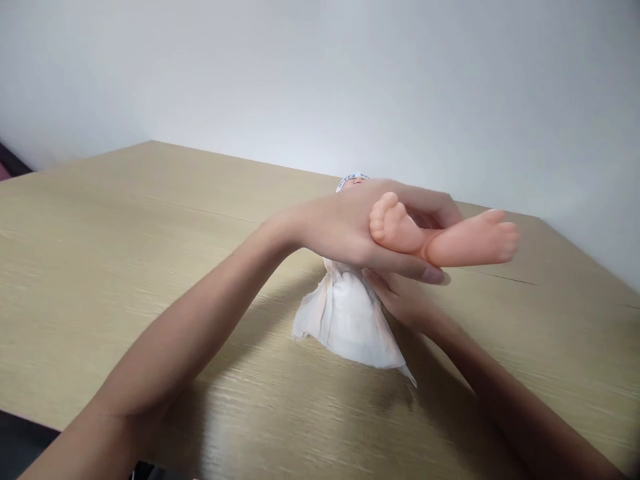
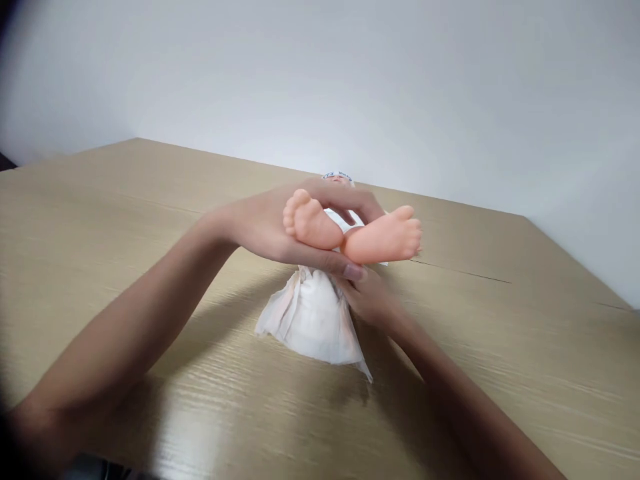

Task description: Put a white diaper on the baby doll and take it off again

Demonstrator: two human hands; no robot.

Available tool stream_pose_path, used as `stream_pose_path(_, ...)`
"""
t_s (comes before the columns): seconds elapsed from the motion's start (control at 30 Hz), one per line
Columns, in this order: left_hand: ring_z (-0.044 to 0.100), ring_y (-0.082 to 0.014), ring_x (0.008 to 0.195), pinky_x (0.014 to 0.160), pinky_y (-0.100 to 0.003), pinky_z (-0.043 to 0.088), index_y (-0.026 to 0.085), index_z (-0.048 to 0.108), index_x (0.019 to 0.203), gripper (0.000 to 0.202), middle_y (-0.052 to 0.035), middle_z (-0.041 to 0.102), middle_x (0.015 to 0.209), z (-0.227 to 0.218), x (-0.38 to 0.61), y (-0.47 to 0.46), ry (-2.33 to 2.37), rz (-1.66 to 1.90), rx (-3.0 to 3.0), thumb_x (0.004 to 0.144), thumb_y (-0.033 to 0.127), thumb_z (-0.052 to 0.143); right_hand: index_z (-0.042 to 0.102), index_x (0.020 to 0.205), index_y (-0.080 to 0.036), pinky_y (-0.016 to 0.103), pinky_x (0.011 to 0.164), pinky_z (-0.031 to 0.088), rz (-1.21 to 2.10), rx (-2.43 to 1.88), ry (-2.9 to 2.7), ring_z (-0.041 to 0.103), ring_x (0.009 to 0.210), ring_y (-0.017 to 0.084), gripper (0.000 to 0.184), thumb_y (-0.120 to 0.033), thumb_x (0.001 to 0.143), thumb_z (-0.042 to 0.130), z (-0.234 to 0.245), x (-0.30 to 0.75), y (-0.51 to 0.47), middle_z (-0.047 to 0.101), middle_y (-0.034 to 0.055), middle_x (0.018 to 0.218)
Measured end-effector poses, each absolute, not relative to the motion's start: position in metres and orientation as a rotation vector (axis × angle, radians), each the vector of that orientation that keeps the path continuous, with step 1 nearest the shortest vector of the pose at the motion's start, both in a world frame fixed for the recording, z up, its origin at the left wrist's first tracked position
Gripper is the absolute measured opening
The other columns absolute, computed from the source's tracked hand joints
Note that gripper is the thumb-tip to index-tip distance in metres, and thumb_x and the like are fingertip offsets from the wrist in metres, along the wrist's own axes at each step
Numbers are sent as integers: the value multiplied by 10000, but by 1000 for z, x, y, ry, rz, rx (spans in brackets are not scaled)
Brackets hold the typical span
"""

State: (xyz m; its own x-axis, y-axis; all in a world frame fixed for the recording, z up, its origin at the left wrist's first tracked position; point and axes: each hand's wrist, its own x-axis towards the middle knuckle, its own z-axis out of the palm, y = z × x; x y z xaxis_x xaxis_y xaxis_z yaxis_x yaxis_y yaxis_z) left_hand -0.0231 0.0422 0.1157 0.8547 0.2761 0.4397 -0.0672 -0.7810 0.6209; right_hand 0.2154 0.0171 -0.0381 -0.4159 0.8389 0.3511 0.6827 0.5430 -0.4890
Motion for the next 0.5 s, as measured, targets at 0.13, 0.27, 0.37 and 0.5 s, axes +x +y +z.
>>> stream_pose_path(0.13, 764, -238, 1136, 939, -355, 610, 237, 772, 1217, 293, -39, 803, 1244, 98, -22, 41, 158, 673, 2316, 938, 296, 837, 713, 1397, -292, 601, 1185, 538, 338, -1338, -2050, 655, 1401, 378, 369, -489, 1145, 529, -31, 235, -29, 740, 110, 1448)
stream_pose_path(0.27, 752, -256, 1150, 984, -386, 602, 242, 793, 1195, 322, -57, 807, 1235, 82, -20, 33, 192, 701, 2292, 901, 342, 879, 598, 1522, -271, 681, 1241, 468, 135, -1365, -1836, 574, 1484, 422, 573, -556, 1041, 720, -19, 230, -60, 619, 168, 1586)
stream_pose_path(0.37, 735, -264, 1194, 1044, -402, 587, 233, 791, 1207, 360, -80, 797, 1255, 71, -17, 24, 198, 795, 2268, 891, 369, 896, 544, 1577, -280, 665, 1242, 488, 87, -1208, -1850, 573, 1502, 413, 655, -492, 1008, 788, -9, 216, -63, 609, 157, 1613)
stream_pose_path(0.5, 722, -268, 1208, 1095, -436, 569, 233, 756, 1226, 423, -100, 785, 1247, 56, -24, 12, 181, 936, 2260, 862, 368, 924, 511, 1649, -295, 582, 1244, 527, 136, -981, -1957, 620, 1478, 366, 671, -339, 1024, 750, -4, 212, -53, 629, 122, 1623)
